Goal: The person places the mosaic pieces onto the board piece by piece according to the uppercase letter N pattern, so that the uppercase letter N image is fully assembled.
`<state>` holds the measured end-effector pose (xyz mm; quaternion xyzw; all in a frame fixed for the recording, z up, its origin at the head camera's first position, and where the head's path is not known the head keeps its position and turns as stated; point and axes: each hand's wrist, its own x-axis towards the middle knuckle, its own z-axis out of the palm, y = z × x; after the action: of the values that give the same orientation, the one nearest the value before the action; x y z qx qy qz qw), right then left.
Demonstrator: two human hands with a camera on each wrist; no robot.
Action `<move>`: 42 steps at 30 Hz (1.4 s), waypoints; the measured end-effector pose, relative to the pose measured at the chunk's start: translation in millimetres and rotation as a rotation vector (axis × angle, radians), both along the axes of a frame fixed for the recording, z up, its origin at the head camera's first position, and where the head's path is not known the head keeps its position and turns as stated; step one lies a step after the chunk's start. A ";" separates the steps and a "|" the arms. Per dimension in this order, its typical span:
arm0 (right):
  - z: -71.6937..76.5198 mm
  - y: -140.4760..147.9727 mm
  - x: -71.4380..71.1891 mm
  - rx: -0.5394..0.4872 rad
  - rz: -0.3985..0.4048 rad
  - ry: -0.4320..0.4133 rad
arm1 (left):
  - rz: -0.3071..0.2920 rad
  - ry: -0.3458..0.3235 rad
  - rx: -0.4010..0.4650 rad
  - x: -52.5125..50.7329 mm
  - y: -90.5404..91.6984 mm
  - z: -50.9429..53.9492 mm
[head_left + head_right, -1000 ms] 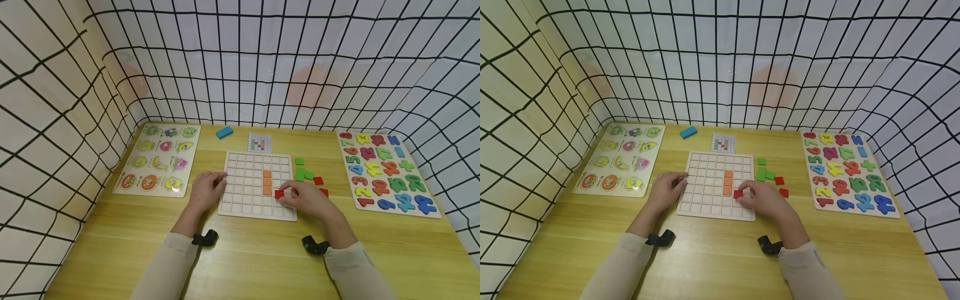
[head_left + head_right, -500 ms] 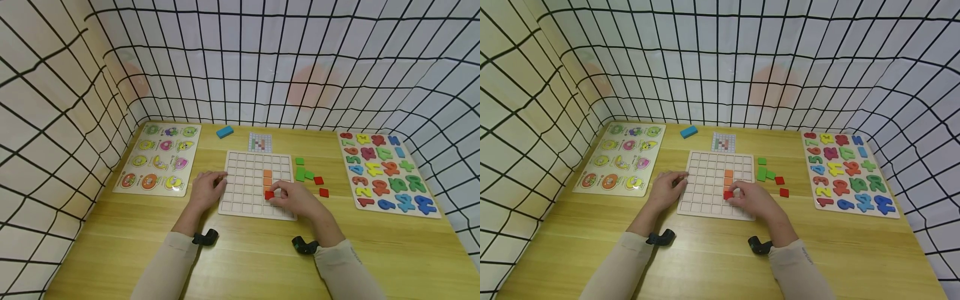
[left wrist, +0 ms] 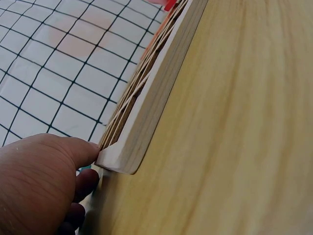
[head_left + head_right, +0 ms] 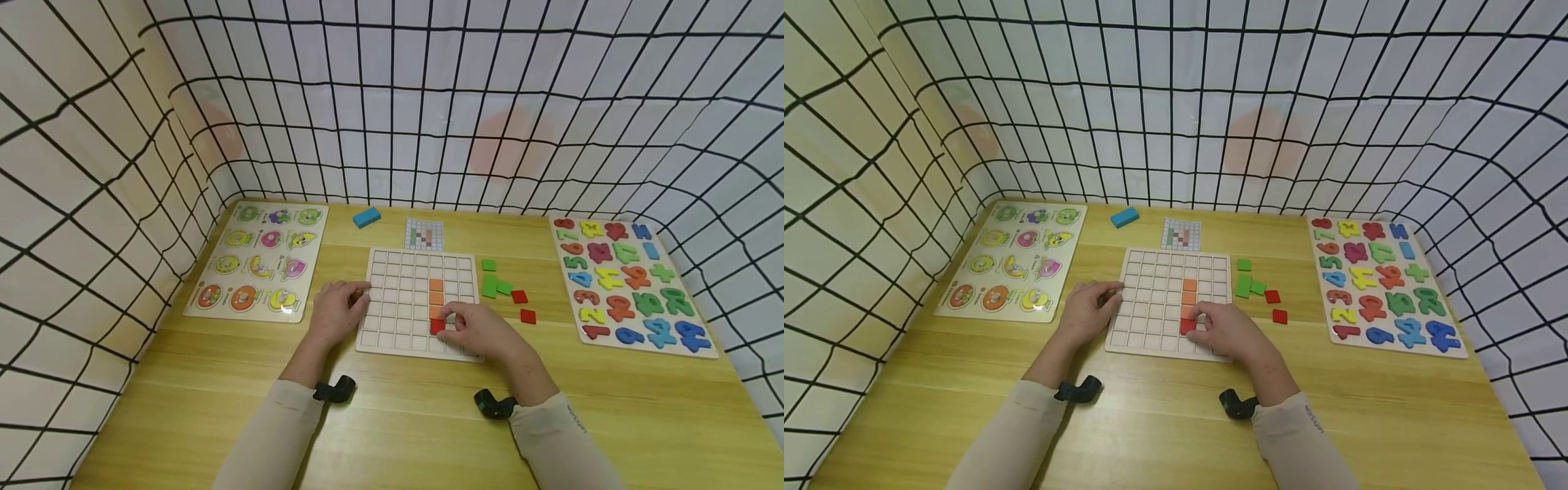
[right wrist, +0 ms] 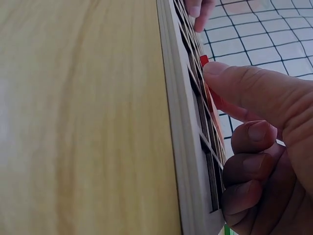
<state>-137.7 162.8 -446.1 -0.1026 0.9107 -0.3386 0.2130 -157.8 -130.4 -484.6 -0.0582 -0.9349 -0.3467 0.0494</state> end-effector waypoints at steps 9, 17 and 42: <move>-2.4 0.0 -1.0 0.014 0.031 0.036 | 0.003 0.000 -0.001 0.2 0.7 0.4; -0.9 -1.4 0.1 0.024 0.010 0.020 | 0.004 0.004 -0.001 0.0 0.5 -1.3; 2.9 4.3 -0.9 0.018 -0.032 0.000 | 0.008 -0.011 -0.013 0.3 1.1 0.5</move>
<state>-138.6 167.0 -443.2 -0.0860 0.9152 -0.3339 0.2085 -157.4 -129.3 -484.1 -0.0528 -0.9376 -0.3406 0.0454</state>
